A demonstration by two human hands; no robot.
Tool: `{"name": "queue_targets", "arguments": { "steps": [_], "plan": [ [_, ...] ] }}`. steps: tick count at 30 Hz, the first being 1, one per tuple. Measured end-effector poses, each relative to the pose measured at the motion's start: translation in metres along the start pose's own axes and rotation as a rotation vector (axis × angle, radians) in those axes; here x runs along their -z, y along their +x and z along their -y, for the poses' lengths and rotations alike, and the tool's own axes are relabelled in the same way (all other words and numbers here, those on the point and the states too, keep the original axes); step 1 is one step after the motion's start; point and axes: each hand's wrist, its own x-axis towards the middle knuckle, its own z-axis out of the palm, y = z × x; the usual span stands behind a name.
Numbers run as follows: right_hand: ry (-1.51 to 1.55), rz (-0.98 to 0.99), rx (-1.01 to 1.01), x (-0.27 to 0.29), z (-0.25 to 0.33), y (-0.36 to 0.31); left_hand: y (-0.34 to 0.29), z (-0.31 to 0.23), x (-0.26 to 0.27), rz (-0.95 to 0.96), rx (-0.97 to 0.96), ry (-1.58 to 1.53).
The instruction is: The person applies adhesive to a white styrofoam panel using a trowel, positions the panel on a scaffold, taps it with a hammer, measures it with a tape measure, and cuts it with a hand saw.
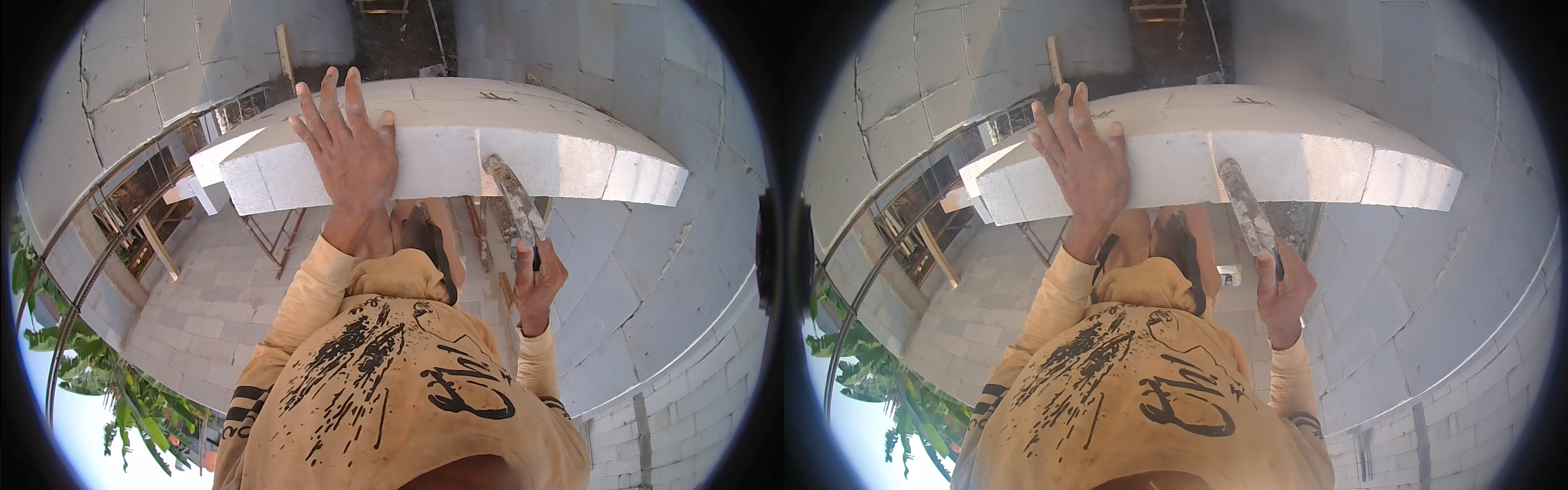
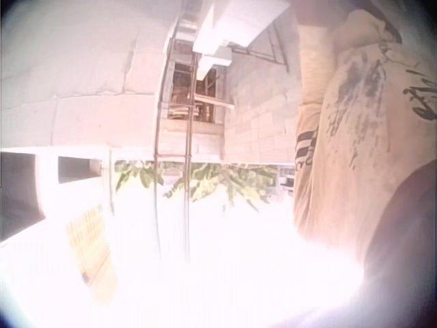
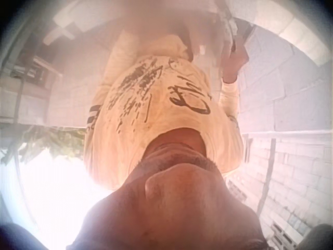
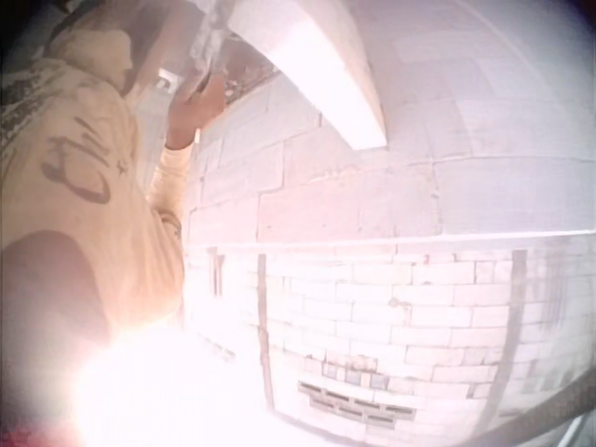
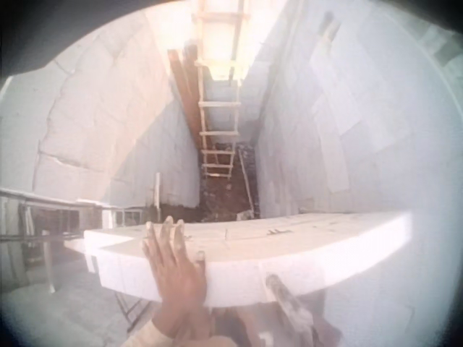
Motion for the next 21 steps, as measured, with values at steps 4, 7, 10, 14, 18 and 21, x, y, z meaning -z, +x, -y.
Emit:
{"name": "queue_targets", "arguments": {
  "steps": [4,7,10,14,18,21],
  "plan": [
    [-0.022,-0.008,0.025,-0.003,-0.003,-0.003,0.0,0.001,0.001,0.004,-0.003,0.007],
    [-0.021,0.01,-0.024,-0.001,0.005,0.002,0.002,-0.004,0.002,-0.016,0.0,0.012],
    [0.011,-0.024,-0.011,-0.004,0.004,0.0,0.002,-0.004,0.001,0.012,0.024,0.047],
    [-0.015,0.009,-0.106,-0.003,0.01,0.008,-0.001,-0.003,0.002,0.008,0.019,0.039],
    [0.009,-0.071,-0.017,-0.007,0.004,-0.001,0.002,-0.002,0.004,-0.004,-0.003,0.05],
    [0.029,-0.087,-0.097,-0.006,0.013,0.005,0.0,0.0,0.0,-0.022,-0.019,0.064]
  ]
}}
